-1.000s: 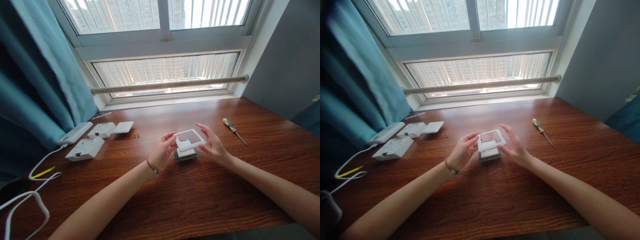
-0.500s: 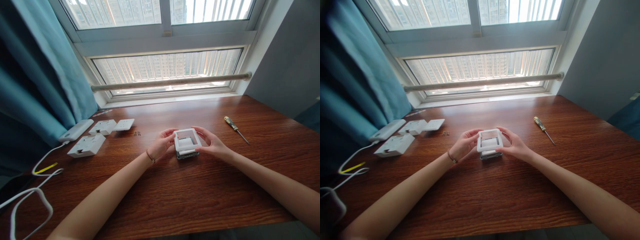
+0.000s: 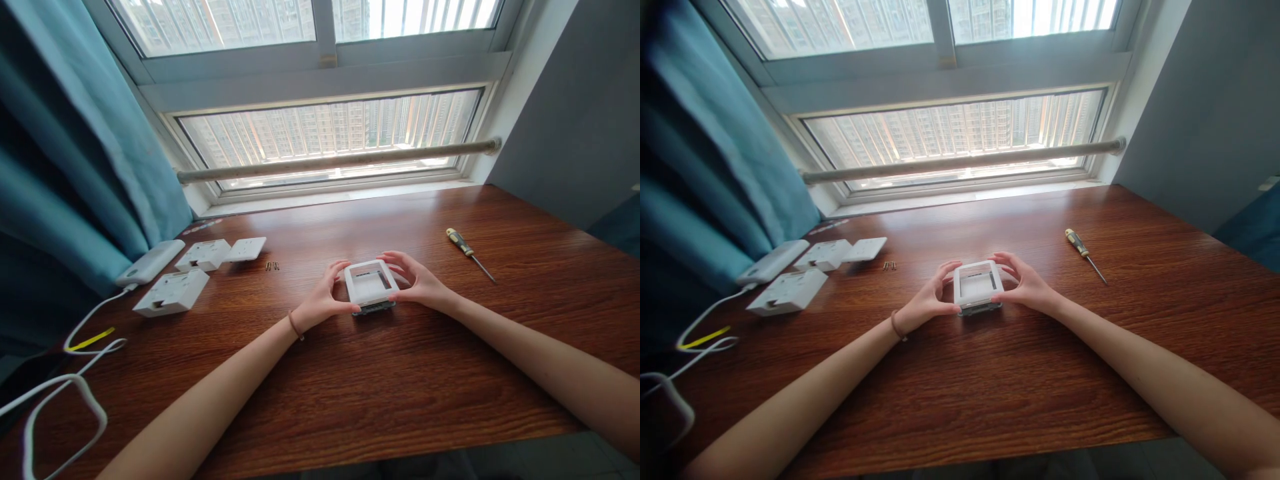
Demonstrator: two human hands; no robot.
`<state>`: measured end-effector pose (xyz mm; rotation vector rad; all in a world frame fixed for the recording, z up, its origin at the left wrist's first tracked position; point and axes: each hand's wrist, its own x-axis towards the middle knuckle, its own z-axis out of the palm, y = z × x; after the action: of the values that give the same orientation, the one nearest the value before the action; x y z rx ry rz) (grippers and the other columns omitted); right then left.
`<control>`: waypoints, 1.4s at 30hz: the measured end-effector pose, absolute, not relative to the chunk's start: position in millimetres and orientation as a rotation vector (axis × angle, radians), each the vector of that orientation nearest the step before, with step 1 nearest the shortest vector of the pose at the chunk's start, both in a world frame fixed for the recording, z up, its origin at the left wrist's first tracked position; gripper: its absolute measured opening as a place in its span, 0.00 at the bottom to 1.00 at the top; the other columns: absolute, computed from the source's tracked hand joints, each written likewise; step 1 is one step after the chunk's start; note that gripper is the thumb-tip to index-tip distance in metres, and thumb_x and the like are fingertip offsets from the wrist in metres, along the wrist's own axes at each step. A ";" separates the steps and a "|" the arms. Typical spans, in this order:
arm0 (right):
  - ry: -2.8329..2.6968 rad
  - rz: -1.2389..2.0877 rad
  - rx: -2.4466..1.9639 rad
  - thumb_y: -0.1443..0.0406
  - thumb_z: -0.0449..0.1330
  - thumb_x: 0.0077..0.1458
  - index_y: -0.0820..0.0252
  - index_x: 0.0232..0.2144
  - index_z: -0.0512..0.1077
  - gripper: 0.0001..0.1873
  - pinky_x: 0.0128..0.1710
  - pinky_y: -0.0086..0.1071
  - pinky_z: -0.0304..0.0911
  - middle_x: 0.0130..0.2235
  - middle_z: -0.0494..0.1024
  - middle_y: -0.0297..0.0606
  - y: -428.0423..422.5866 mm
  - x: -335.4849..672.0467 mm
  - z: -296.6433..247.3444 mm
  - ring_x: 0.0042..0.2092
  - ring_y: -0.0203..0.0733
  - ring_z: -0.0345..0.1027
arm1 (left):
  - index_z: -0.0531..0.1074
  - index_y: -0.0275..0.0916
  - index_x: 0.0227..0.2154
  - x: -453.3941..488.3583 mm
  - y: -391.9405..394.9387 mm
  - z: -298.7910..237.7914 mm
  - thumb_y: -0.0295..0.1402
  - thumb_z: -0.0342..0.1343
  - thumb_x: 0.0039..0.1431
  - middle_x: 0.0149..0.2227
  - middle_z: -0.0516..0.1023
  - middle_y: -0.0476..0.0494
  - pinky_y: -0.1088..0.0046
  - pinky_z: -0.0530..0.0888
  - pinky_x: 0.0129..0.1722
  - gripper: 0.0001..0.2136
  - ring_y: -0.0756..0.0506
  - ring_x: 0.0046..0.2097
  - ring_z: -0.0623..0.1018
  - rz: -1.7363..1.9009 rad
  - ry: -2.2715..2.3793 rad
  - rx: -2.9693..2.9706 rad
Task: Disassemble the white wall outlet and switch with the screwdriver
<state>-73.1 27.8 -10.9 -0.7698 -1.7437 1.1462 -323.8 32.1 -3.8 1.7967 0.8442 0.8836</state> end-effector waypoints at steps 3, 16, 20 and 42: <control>-1.756 1.154 -0.784 0.63 0.70 0.34 0.51 0.53 0.56 0.43 0.59 0.46 0.48 0.56 0.62 0.44 27.0 -73.3 -13.2 0.59 0.47 0.53 | 0.58 0.39 0.53 -321.9 31.5 -3.1 0.34 0.68 0.34 0.57 0.56 0.36 0.59 0.57 0.58 0.40 0.38 0.58 0.59 0.834 0.830 1.779; -1.883 1.182 -0.854 0.62 0.71 0.31 0.51 0.56 0.54 0.49 0.59 0.48 0.46 0.56 0.62 0.45 32.0 -68.6 -18.4 0.59 0.48 0.54 | 0.60 0.37 0.50 -321.8 32.9 -4.4 0.32 0.69 0.31 0.51 0.66 0.36 0.58 0.61 0.55 0.38 0.38 0.54 0.66 0.740 0.843 1.803; -1.897 1.185 -0.852 0.62 0.71 0.30 0.51 0.56 0.53 0.51 0.59 0.48 0.47 0.56 0.61 0.45 31.2 -68.7 -17.3 0.58 0.48 0.55 | 0.60 0.37 0.50 -323.1 33.0 -3.2 0.34 0.68 0.33 0.51 0.66 0.35 0.58 0.63 0.54 0.37 0.39 0.53 0.67 0.716 0.852 1.893; -2.005 1.133 -0.840 0.62 0.70 0.33 0.51 0.57 0.51 0.50 0.58 0.46 0.50 0.58 0.58 0.46 28.8 -68.4 -15.4 0.59 0.49 0.54 | 0.56 0.37 0.56 -324.0 24.6 7.8 0.39 0.66 0.37 0.56 0.60 0.33 0.57 0.58 0.57 0.41 0.36 0.57 0.61 0.673 0.861 2.075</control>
<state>-68.4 28.8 -15.4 -0.8404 -2.0051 1.1325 -324.0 24.6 7.8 2.0751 0.8607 0.6726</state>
